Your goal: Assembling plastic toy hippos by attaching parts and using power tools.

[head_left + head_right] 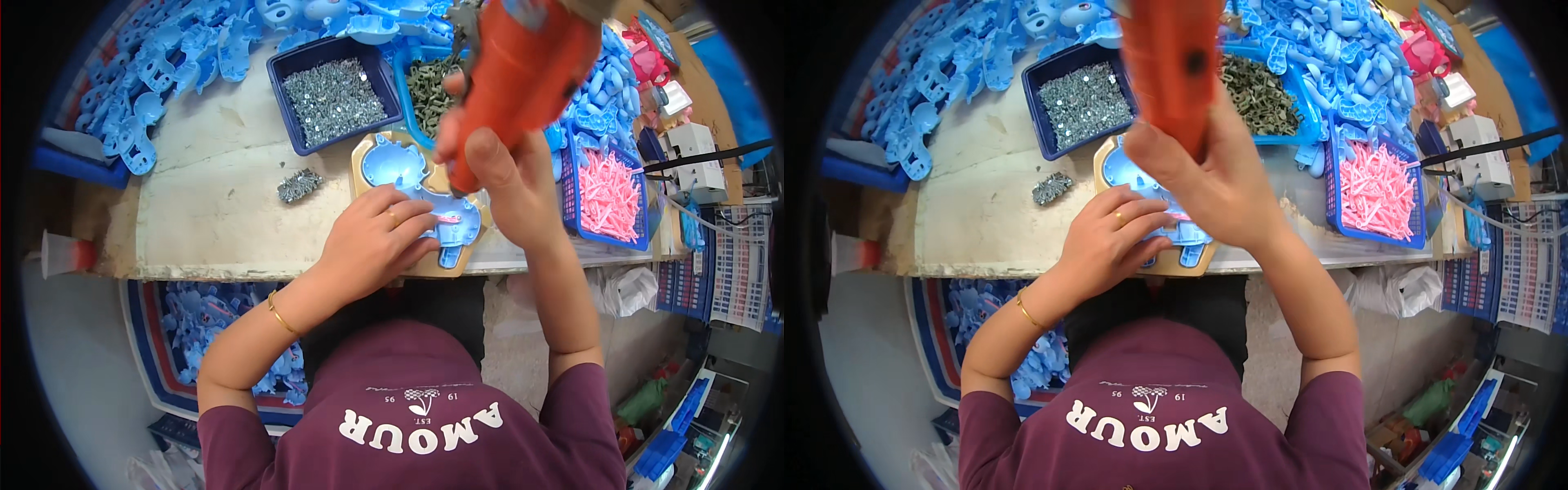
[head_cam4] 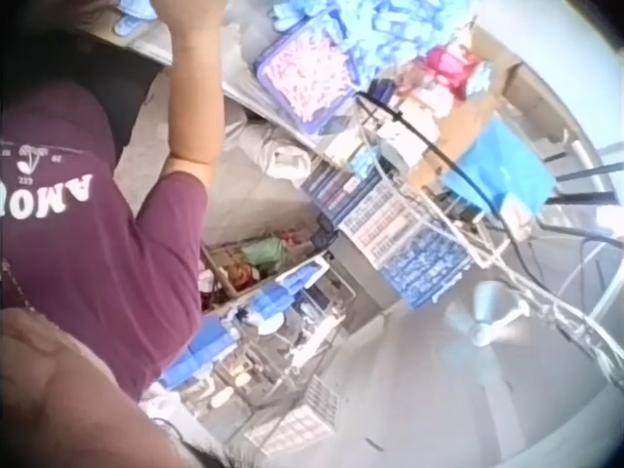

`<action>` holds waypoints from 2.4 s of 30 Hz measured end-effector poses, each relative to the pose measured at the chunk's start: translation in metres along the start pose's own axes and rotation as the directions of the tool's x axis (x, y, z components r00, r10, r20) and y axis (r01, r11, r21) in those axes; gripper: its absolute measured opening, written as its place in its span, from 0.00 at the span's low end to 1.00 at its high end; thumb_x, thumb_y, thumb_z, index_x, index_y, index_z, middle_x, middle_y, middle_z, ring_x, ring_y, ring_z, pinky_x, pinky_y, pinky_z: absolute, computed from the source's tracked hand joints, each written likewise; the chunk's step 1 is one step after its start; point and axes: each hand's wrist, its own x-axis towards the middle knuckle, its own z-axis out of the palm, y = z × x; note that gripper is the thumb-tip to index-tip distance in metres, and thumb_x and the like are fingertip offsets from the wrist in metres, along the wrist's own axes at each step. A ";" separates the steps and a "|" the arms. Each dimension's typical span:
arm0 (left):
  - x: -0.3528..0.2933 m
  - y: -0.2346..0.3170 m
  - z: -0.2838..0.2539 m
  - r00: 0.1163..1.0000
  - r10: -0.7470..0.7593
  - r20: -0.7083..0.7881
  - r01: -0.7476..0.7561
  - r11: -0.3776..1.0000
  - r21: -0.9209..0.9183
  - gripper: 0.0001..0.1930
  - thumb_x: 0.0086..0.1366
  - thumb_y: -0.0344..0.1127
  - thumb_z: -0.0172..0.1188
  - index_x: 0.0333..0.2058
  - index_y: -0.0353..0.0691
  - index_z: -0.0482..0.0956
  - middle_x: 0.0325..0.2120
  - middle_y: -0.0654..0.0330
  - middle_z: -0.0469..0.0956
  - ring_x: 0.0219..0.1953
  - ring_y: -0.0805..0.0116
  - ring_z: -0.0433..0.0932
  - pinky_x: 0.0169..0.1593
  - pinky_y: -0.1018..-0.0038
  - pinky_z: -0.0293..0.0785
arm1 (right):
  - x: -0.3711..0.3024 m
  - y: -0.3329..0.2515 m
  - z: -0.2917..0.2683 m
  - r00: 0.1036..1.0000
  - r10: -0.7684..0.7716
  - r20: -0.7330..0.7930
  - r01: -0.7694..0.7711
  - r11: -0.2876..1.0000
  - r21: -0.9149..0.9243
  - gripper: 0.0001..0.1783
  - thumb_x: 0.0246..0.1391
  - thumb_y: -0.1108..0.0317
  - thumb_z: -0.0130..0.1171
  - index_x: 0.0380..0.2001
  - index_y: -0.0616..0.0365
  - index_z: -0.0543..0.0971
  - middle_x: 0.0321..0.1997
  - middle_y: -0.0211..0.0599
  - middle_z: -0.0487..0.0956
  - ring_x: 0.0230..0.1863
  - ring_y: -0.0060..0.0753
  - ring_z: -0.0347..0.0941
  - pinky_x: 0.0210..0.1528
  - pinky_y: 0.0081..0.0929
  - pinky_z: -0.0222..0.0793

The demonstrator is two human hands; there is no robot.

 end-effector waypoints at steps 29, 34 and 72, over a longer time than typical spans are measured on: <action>-0.041 -0.002 -0.006 0.997 -0.043 0.070 0.034 0.991 0.126 0.21 0.56 0.36 0.69 0.50 0.48 0.80 0.59 0.54 0.72 0.61 0.52 0.71 0.64 0.54 0.69 | 0.069 -0.069 0.019 0.986 -0.031 -0.164 0.066 0.976 0.209 0.39 0.43 0.75 0.59 0.61 0.68 0.60 0.21 0.40 0.73 0.18 0.28 0.71 0.24 0.22 0.70; -0.042 -0.002 -0.005 0.997 -0.045 0.054 0.037 0.989 0.144 0.18 0.57 0.37 0.67 0.48 0.48 0.81 0.58 0.53 0.72 0.61 0.52 0.71 0.64 0.53 0.68 | 0.049 -0.071 0.046 0.965 0.097 -0.242 -0.065 0.989 0.135 0.38 0.42 0.76 0.60 0.59 0.68 0.60 0.19 0.38 0.73 0.17 0.27 0.70 0.23 0.22 0.70; -0.060 0.062 -0.203 0.707 -0.583 0.400 0.475 0.811 0.342 0.30 0.55 0.37 0.70 0.57 0.36 0.75 0.44 0.48 0.80 0.47 0.45 0.77 0.54 0.58 0.72 | 0.090 0.128 -0.219 0.984 -0.147 0.098 0.102 0.019 -0.995 0.18 0.48 0.74 0.62 0.45 0.54 0.74 0.49 0.39 0.79 0.50 0.47 0.76 0.46 0.44 0.75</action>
